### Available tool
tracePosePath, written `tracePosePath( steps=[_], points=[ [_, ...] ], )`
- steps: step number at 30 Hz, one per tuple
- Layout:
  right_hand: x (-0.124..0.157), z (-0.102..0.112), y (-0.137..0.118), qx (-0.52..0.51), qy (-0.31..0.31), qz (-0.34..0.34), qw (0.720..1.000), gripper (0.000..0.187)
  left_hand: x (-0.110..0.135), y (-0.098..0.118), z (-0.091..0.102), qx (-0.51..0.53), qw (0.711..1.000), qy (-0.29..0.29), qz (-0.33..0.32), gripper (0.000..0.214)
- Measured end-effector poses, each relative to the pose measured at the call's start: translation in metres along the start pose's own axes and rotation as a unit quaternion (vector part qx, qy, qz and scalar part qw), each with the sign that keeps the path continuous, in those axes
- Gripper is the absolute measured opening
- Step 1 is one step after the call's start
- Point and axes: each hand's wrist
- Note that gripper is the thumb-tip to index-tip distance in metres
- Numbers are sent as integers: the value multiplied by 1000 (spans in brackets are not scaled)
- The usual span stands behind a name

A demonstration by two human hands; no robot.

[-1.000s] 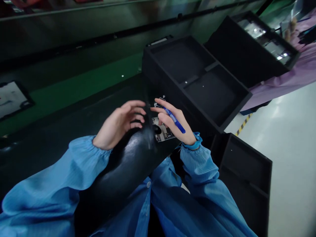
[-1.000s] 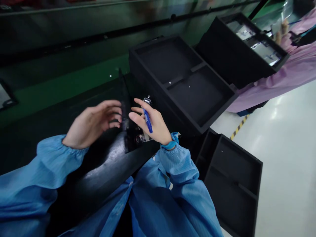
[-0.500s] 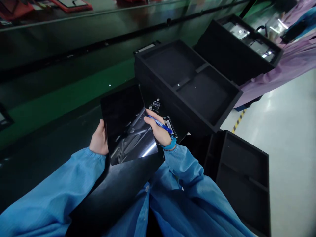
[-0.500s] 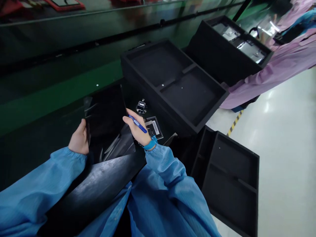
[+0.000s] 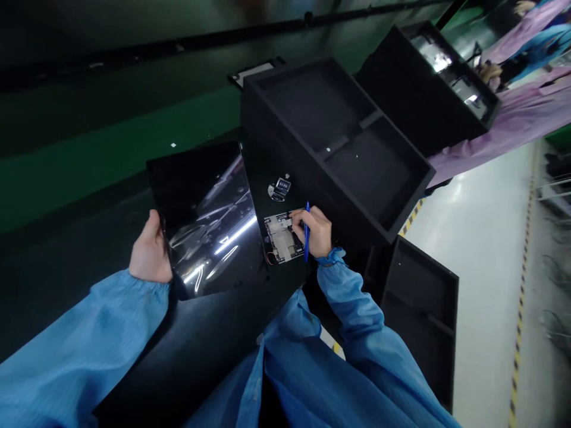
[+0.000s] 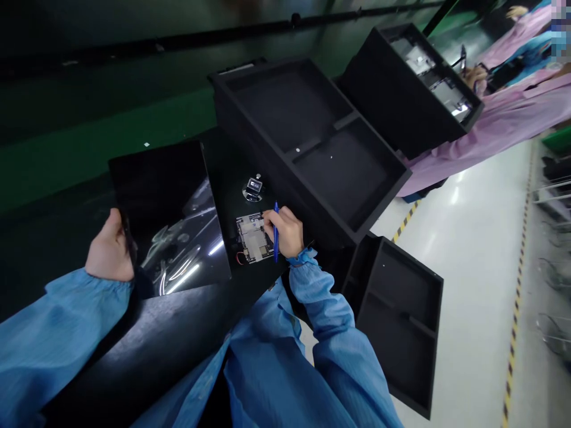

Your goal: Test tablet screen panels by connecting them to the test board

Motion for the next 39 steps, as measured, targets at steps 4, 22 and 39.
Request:
tracePosePath(
  steps=[4,22,39],
  points=[
    [-3,0,-3,9,3,10,1000,20,2,1,-3,16,999,-1,33,49],
    [-2,0,-3,-9,9,-5,1000,21,1,-2,0,-1,999,-8,32,45],
    [-20,-24,-105,-308,-13,-26,951,73,-3,-12,3,36,999,-32,10,49]
  ],
)
Point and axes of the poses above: each hand's wrist, its own x-axis away from the middle knuckle, its own z-axis out of the back of the hand, y = z × x, and after that the axes turned 8 degrees about -y, right-handed
